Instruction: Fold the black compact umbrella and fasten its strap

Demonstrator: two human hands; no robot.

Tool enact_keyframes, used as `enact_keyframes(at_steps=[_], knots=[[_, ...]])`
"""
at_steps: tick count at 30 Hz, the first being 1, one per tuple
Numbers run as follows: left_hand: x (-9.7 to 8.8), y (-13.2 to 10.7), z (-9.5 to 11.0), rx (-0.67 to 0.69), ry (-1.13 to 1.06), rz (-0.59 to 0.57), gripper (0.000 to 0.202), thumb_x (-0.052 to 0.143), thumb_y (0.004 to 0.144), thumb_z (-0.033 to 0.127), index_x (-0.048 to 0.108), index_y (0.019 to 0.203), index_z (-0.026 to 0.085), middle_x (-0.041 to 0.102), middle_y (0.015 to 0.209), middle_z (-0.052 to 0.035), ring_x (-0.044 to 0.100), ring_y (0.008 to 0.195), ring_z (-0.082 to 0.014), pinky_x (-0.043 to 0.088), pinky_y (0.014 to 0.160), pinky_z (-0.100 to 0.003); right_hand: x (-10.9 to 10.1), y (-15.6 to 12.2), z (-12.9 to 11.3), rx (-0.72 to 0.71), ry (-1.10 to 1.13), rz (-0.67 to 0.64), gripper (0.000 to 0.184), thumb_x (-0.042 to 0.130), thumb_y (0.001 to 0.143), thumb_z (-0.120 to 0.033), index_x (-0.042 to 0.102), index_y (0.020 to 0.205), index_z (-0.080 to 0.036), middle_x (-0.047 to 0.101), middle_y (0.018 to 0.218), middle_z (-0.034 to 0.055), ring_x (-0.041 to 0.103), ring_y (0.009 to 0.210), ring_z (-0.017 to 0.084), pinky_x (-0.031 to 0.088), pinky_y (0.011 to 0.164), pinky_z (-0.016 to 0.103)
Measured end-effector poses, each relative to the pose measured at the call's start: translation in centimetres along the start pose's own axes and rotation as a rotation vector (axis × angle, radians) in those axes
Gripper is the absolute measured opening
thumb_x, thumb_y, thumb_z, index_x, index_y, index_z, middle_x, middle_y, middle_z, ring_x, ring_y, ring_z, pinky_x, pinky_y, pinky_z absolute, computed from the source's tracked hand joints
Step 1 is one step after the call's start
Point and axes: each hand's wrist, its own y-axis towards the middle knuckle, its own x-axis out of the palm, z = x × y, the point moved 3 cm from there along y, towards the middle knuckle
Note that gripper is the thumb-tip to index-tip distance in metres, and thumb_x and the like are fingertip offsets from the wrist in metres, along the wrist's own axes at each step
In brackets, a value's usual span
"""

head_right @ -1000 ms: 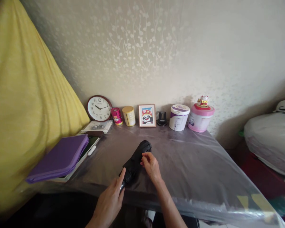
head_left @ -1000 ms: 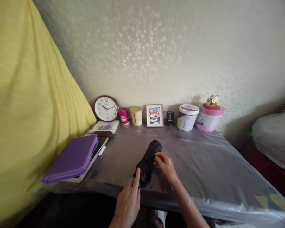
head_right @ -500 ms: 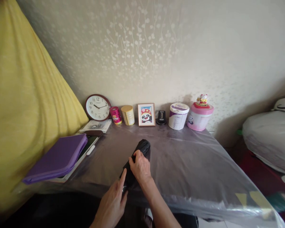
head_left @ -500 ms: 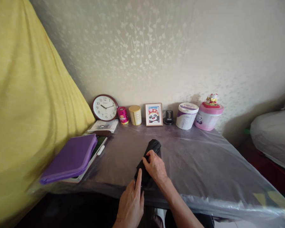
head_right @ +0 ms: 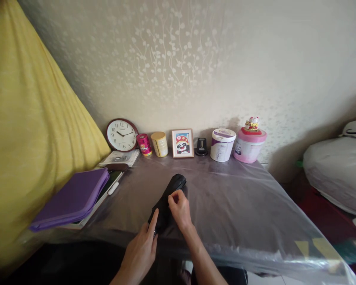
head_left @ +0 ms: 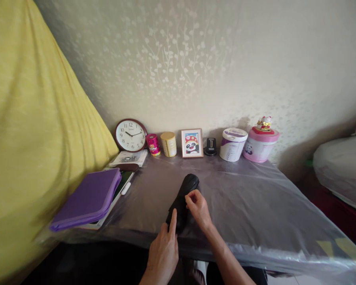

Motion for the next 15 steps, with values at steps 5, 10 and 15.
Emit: enact_keyframes(at_steps=[5,10,15], knots=[[0.0,0.2,-0.3,-0.02,-0.039,-0.016,0.061,0.027,0.086,0.018,-0.003,0.138,0.027,0.054,0.094,-0.0045,0.059,0.073,-0.0144,0.037,0.058,-0.023,-4.1,-1.0,1.7,0.074,0.03,0.095,0.021,0.051,0.072,-0.04,0.05,0.071,-0.019,0.055,0.06,-0.0006,0.053,0.054,0.014,0.043,0.054,0.025],[-0.1,0.2,-0.5,-0.034,-0.049,-0.017,0.061,0.03,0.086,0.021,-0.001,0.138,0.029,0.054,0.095,-0.0048,0.059,0.076,-0.0152,0.038,0.06,-0.023,-7.3,-2.0,2.1,0.024,-0.1,0.198,0.028,0.05,0.073,-0.042,0.057,0.08,-0.017,0.061,0.07,0.0038,0.054,0.064,0.016,0.043,0.06,0.026],[-0.5,0.5,-1.4,-0.059,-0.164,-0.034,0.058,0.033,0.085,0.027,0.008,0.138,0.031,0.057,0.101,-0.0061,0.059,0.084,-0.0174,0.041,0.069,-0.026,-7.3,-2.7,3.1,0.043,-0.091,0.18,0.03,0.049,0.073,-0.044,0.059,0.08,-0.017,0.06,0.063,0.0023,0.052,0.057,0.014,0.04,0.051,0.023]])
